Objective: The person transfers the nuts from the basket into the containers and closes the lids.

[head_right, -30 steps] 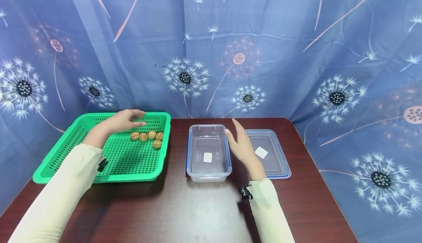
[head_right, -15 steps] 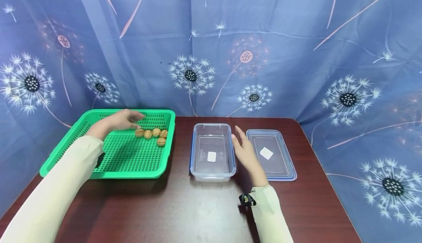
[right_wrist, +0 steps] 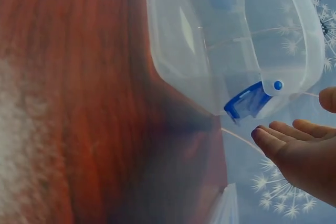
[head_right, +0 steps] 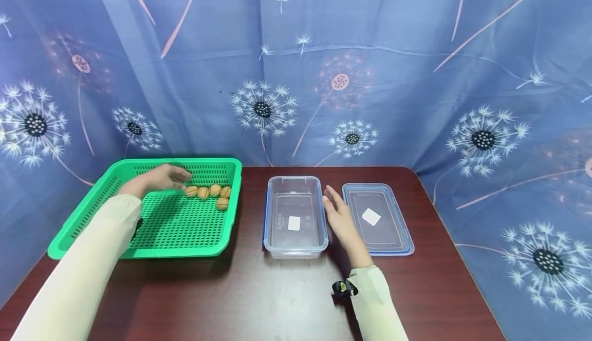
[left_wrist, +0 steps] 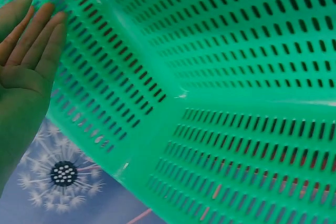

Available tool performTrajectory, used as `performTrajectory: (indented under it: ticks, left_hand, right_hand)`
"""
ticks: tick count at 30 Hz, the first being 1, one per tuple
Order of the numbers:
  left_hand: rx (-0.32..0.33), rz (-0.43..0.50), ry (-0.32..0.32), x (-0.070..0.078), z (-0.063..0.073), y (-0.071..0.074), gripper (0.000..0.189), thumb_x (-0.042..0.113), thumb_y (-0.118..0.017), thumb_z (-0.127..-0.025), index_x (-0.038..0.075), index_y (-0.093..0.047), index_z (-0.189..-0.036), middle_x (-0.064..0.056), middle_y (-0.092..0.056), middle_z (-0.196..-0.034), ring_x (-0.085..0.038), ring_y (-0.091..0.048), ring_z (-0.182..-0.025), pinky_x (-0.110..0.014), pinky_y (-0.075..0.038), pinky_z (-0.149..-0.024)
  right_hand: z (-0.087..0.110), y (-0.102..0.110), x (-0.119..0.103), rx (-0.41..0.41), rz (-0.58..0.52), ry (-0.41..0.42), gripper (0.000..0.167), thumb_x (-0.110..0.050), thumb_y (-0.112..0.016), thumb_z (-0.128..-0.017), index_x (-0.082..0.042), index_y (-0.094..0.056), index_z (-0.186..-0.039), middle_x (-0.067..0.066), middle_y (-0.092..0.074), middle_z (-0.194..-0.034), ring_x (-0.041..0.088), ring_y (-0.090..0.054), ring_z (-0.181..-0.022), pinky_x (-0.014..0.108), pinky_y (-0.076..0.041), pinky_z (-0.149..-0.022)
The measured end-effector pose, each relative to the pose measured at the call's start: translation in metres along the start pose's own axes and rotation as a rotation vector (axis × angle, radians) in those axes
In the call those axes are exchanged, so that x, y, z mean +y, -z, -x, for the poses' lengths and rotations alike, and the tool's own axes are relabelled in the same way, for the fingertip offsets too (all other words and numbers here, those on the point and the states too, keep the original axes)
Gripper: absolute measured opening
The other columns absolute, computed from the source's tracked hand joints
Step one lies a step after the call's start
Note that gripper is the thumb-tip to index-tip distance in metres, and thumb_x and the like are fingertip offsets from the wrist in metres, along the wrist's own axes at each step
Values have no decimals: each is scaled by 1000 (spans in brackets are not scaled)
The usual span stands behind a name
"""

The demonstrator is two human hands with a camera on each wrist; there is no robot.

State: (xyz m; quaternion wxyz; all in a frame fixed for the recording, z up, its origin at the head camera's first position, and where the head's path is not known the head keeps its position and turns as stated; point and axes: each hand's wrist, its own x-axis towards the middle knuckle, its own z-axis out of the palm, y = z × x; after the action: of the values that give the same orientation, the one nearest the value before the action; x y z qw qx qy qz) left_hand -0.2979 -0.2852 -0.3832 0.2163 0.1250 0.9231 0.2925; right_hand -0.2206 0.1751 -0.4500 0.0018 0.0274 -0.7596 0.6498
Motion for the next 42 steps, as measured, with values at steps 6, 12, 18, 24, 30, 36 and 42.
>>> performTrajectory:
  ticks: [6,12,18,24,30,36,42]
  left_hand:
    - [-18,54,36,-12,-2,-4,47,0,-58,-94,-12,-42,-137,-32,-45,-136,-47,-45,-124,-53,-42,-101]
    - [10,26,34,-16,-7,-8,45,-4,-60,-91,-14,-47,-132,-33,-50,-131,-46,-50,-119,-51,-46,-97]
    - [30,-2,51,-16,-9,-14,41,-3,-63,-89,-13,-53,-127,-31,-56,-124,-44,-54,-113,-50,-48,-94]
    - [40,-22,45,-20,-11,-18,37,-3,-66,-87,-13,-58,-122,-30,-60,-118,-42,-58,-108,-48,-51,-89]
    - [40,-31,41,-25,-14,-21,38,0,-69,-86,-12,-59,-121,-29,-61,-116,-41,-59,-106,-44,-54,-85]
    - [52,-16,46,-26,-15,-23,37,-1,-69,-86,-11,-61,-120,-27,-63,-115,-40,-60,-105,-44,-54,-84]
    - [68,1,24,-24,-14,-20,37,1,-70,-86,-9,-62,-120,-27,-63,-116,-40,-60,-105,-46,-53,-86]
  right_hand:
    - [2,-6,5,-14,-85,-47,48,-10,-37,-104,6,-26,-148,27,-30,-150,36,-29,-140,44,-29,-113]
    - [2,-10,7,-18,-66,-63,48,-9,-37,-104,5,-27,-148,25,-29,-152,34,-28,-140,43,-26,-114]
    - [5,-9,8,-20,37,-67,48,-8,-40,-102,3,-30,-148,23,-32,-151,33,-29,-140,46,-23,-115]
    - [4,-8,11,-38,50,-60,48,-5,-40,-101,2,-31,-148,24,-33,-150,36,-30,-139,48,-25,-114]
    - [4,-7,13,-51,30,-63,49,-2,-40,-101,2,-30,-148,22,-30,-152,36,-27,-141,48,-23,-115]
    - [5,-5,13,-69,3,-61,49,-3,-39,-101,2,-28,-149,22,-26,-154,35,-22,-143,48,-19,-116]
    - [6,-5,9,-75,-15,-57,50,-2,-38,-101,3,-26,-149,22,-24,-155,34,-19,-144,47,-17,-117]
